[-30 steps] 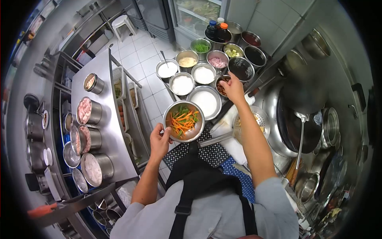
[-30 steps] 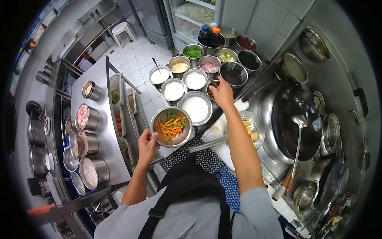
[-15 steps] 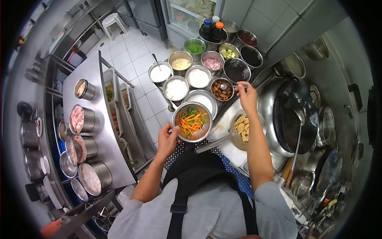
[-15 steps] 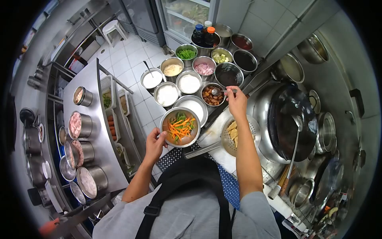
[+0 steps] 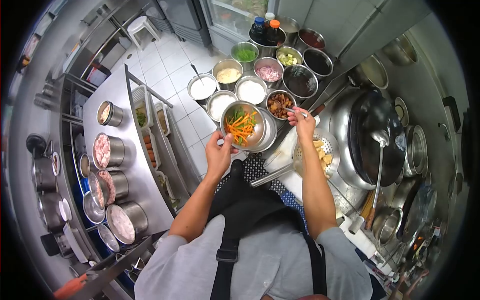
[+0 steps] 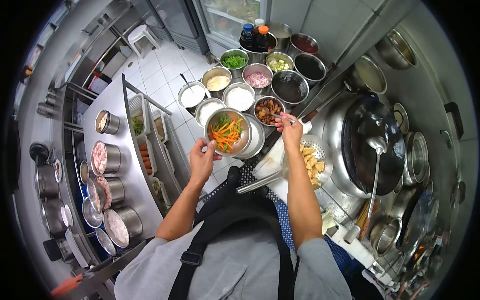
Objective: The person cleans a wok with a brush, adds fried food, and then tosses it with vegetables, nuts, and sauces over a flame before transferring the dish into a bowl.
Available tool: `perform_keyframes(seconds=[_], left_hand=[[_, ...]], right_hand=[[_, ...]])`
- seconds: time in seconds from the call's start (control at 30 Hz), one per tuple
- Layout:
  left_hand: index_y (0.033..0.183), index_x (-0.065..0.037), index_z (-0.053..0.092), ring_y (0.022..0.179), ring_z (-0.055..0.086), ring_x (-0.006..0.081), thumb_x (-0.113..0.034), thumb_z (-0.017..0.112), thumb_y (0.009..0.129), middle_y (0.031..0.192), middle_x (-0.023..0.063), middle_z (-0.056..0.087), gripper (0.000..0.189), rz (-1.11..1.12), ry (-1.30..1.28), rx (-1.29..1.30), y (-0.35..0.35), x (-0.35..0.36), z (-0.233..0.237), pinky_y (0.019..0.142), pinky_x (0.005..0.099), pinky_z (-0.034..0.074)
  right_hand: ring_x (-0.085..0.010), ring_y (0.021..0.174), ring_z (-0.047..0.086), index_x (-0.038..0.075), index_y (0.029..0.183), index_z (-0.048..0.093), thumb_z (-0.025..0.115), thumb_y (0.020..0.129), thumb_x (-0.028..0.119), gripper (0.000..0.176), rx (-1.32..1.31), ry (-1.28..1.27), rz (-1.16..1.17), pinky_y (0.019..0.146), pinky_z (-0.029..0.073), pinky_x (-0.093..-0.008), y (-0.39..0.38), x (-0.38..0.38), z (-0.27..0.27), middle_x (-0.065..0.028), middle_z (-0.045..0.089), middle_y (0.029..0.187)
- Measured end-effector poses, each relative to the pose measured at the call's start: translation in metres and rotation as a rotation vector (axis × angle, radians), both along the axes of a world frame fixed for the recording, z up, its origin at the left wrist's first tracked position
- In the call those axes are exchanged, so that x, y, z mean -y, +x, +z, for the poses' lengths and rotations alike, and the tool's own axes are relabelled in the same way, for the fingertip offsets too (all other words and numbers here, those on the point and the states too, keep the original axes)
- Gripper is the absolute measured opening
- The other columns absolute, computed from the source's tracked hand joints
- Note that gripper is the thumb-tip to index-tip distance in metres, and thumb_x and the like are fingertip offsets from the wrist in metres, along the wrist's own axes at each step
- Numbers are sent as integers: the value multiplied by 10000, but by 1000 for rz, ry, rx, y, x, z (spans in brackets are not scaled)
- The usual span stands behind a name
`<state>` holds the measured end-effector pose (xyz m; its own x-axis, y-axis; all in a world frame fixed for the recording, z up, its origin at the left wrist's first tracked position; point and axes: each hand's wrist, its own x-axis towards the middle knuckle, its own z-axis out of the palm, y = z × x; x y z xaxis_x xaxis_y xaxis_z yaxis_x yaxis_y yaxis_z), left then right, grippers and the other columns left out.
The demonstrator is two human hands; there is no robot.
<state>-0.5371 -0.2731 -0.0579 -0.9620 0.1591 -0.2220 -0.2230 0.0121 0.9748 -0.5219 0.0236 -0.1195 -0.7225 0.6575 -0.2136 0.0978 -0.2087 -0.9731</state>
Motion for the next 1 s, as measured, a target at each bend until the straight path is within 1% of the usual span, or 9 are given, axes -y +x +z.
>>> perform_keyframes(seconds=[0.13, 0.27, 0.47, 0.53, 0.6, 0.67, 0.77, 0.87, 1.0], left_hand=[[894, -20, 523, 600, 652, 125, -201, 588, 1013, 794, 93, 667, 226, -31, 13, -8, -20, -1, 2, 560, 241, 573], [908, -14, 515, 616, 668, 140, -190, 573, 1019, 828, 122, 687, 217, -67, -2, -26, -39, -2, 0, 563, 243, 570], [905, 5, 497, 618, 669, 154, -149, 565, 1012, 875, 146, 677, 199, -57, -2, -147, -60, -34, -10, 544, 247, 564], [898, 11, 494, 631, 671, 161, -135, 566, 1007, 894, 154, 669, 196, -89, -42, -158, -66, -46, -12, 538, 252, 570], [869, 9, 489, 639, 674, 169, -139, 567, 1006, 878, 145, 649, 216, -119, 65, -13, -72, -59, -24, 544, 264, 588], [854, 8, 487, 648, 677, 171, -144, 563, 1008, 873, 145, 642, 230, -134, 129, 108, -77, -68, -28, 554, 266, 596], [878, 3, 486, 644, 658, 154, -163, 558, 1018, 836, 125, 634, 229, -76, 133, 81, -76, -53, -19, 554, 259, 592], [904, -8, 482, 624, 649, 139, -160, 556, 1022, 805, 112, 640, 206, -23, 109, 22, -79, -27, -6, 564, 252, 588], [914, -14, 480, 609, 648, 132, -156, 559, 1021, 783, 104, 652, 194, -16, 82, 12, -84, -5, 3, 566, 252, 583]], right_hand=[[-173, 713, 676, -67, 1168, 609, 544, 1008, 106, 244, -39, -256, -73, 632, 552, -270, 2, 6, -8, -183, 719, 936], [-196, 737, 683, -73, 1181, 590, 547, 1006, 109, 256, -64, -336, -155, 654, 565, -290, 8, 8, -10, -196, 715, 956], [-192, 773, 685, -66, 1182, 590, 567, 998, 128, 268, -112, -244, -145, 705, 564, -293, 17, 0, 22, -193, 715, 951], [-163, 773, 672, -55, 1176, 608, 577, 1001, 141, 264, -122, -67, -35, 716, 551, -282, 16, 7, 51, -173, 722, 970], [-145, 771, 662, -48, 1172, 618, 580, 1003, 147, 261, -104, 198, 104, 716, 544, -278, 12, 20, 80, -161, 725, 977], [-122, 766, 652, -21, 1146, 648, 574, 1003, 136, 225, -49, 357, 52, 723, 536, -268, 8, 22, 103, -137, 732, 954], [-118, 757, 652, 0, 1113, 669, 564, 999, 120, 196, 62, 503, -1, 727, 537, -265, -1, 15, 112, -121, 733, 907], [-117, 749, 650, -2, 1110, 667, 564, 999, 121, 195, 106, 401, 35, 729, 538, -264, -17, 6, 63, -117, 731, 906], [-148, 751, 664, -41, 1117, 638, 568, 1003, 118, 208, 26, -45, -22, 700, 555, -276, -21, 8, 15, -153, 719, 922]])
